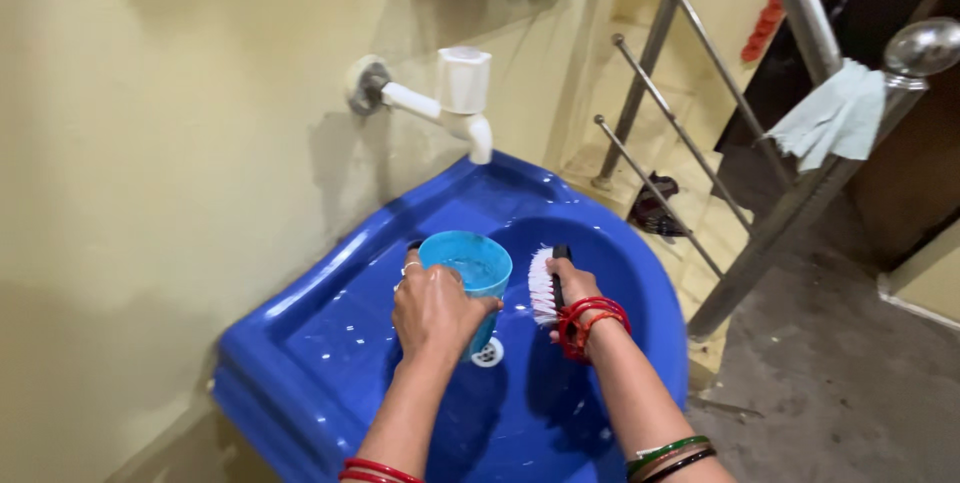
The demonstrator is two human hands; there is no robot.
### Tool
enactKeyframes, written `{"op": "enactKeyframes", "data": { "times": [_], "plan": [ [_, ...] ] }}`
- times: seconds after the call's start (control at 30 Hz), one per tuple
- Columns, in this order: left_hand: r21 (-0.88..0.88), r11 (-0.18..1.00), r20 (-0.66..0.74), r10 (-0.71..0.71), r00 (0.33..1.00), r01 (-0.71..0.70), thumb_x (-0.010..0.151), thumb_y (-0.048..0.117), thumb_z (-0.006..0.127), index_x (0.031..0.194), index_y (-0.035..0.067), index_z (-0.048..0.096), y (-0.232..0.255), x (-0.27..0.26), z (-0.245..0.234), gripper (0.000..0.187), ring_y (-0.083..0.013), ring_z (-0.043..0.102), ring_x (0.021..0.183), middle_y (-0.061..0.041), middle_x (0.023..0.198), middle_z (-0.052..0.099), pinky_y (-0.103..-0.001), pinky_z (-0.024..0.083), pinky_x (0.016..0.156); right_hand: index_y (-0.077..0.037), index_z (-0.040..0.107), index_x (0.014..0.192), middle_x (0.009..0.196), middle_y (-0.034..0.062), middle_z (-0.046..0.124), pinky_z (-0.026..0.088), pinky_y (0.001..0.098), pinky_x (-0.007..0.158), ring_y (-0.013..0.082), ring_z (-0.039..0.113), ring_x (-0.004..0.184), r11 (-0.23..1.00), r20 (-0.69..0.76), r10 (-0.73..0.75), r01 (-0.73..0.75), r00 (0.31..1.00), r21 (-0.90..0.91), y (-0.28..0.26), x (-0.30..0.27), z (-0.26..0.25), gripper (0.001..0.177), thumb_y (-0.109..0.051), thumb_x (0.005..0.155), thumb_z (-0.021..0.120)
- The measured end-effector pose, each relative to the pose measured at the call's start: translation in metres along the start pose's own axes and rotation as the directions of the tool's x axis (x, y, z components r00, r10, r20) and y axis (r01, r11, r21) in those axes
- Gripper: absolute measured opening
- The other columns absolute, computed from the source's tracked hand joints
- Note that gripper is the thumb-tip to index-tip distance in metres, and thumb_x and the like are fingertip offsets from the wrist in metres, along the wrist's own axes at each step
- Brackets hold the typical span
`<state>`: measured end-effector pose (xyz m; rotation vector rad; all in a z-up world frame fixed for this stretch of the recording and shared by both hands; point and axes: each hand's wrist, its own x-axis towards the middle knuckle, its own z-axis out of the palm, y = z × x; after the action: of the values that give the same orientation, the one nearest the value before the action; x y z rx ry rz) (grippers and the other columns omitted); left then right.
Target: The person scrubs a blue pedestal sink with a brush, rinses the brush and a cup, and continues scrubbing the basin and faucet area. The person repeatedly wets the brush and cup from the tap and scrubs different parts of the sink surface.
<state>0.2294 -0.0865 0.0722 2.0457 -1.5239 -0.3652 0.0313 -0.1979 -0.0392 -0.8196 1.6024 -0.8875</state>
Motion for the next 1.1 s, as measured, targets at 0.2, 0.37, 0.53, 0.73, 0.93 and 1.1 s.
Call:
{"op": "enactKeyframes", "data": {
  "times": [0.2, 0.37, 0.53, 0.73, 0.93, 1.1],
  "plan": [
    [0.030, 0.999, 0.121, 0.028, 0.992, -0.032, 0.054, 0.039, 0.100, 0.091, 0.008, 0.082, 0.023, -0.005, 0.055, 0.052, -0.0401, 0.066, 0.113, -0.021, 0.150, 0.045, -0.046, 0.057, 0.093, -0.006, 0.075, 0.107, 0.081, 0.0120, 0.070, 0.051, 0.0383, 0.059, 0.0247, 0.064, 0.063, 0.916, -0.062, -0.300, 0.270, 0.952, -0.297, -0.010, 0.001, -0.060, 0.054, -0.046, 0.071, 0.076],
    [-0.014, 1.000, 0.128, 0.007, 0.992, -0.005, 0.049, 0.035, 0.102, 0.085, 0.006, 0.080, 0.015, -0.003, 0.134, 0.051, -0.0382, 0.068, 0.111, -0.016, 0.149, 0.051, -0.046, 0.058, 0.095, -0.020, 0.077, 0.119, 0.104, 0.0109, 0.078, 0.057, 0.0354, 0.084, 0.0250, 0.074, 0.090, 0.621, 0.034, -0.493, 0.379, 0.869, -0.686, -0.044, -0.023, -0.102, 0.072, -0.055, 0.057, 0.083],
    [-0.044, 0.998, 0.062, 0.057, 0.996, -0.054, 0.040, 0.032, 0.105, 0.077, 0.003, 0.080, 0.005, -0.005, 0.208, 0.053, -0.0359, 0.067, 0.115, -0.021, 0.152, 0.046, -0.044, 0.055, 0.097, -0.021, 0.078, 0.119, 0.109, 0.0111, 0.079, 0.057, 0.0369, 0.094, 0.0277, 0.076, 0.098, 0.364, 0.227, -0.410, 0.386, 0.884, -0.847, -0.061, -0.037, -0.112, 0.078, -0.057, 0.051, 0.086],
    [-0.052, 0.998, 0.093, -0.032, 0.995, 0.037, 0.039, 0.032, 0.106, 0.088, 0.005, 0.076, 0.002, 0.001, 0.227, 0.063, -0.0354, 0.064, 0.120, -0.014, 0.146, 0.055, -0.046, 0.052, 0.099, -0.022, 0.080, 0.115, 0.110, 0.0115, 0.077, 0.057, 0.0384, 0.094, 0.0297, 0.075, 0.100, 0.254, 0.357, -0.336, 0.449, 0.871, -0.857, -0.052, -0.037, -0.103, 0.072, -0.052, 0.049, 0.087],
    [-0.087, 0.973, 0.204, -0.195, 0.959, 0.216, 0.047, 0.021, 0.104, 0.143, 0.012, 0.035, -0.007, -0.001, 0.198, 0.119, -0.0397, 0.064, 0.123, -0.018, 0.136, 0.065, -0.047, 0.052, 0.103, -0.020, 0.080, 0.112, 0.105, 0.0134, 0.078, 0.059, 0.0381, 0.091, 0.0307, 0.076, 0.097, 0.219, 0.522, -0.327, 0.601, 0.788, -0.769, -0.058, -0.031, -0.076, 0.068, -0.047, 0.050, 0.086],
    [-0.176, 0.980, 0.208, -0.056, 0.977, 0.094, 0.045, 0.013, 0.101, 0.150, 0.009, 0.017, -0.013, -0.005, 0.186, 0.135, -0.0396, 0.060, 0.126, -0.015, 0.139, 0.062, -0.046, 0.048, 0.106, -0.015, 0.079, 0.111, 0.109, 0.0165, 0.076, 0.058, 0.0410, 0.092, 0.0318, 0.074, 0.103, 0.090, 0.581, -0.174, 0.601, 0.795, -0.794, -0.047, -0.019, -0.031, 0.064, -0.044, 0.054, 0.086]
  ]
}}
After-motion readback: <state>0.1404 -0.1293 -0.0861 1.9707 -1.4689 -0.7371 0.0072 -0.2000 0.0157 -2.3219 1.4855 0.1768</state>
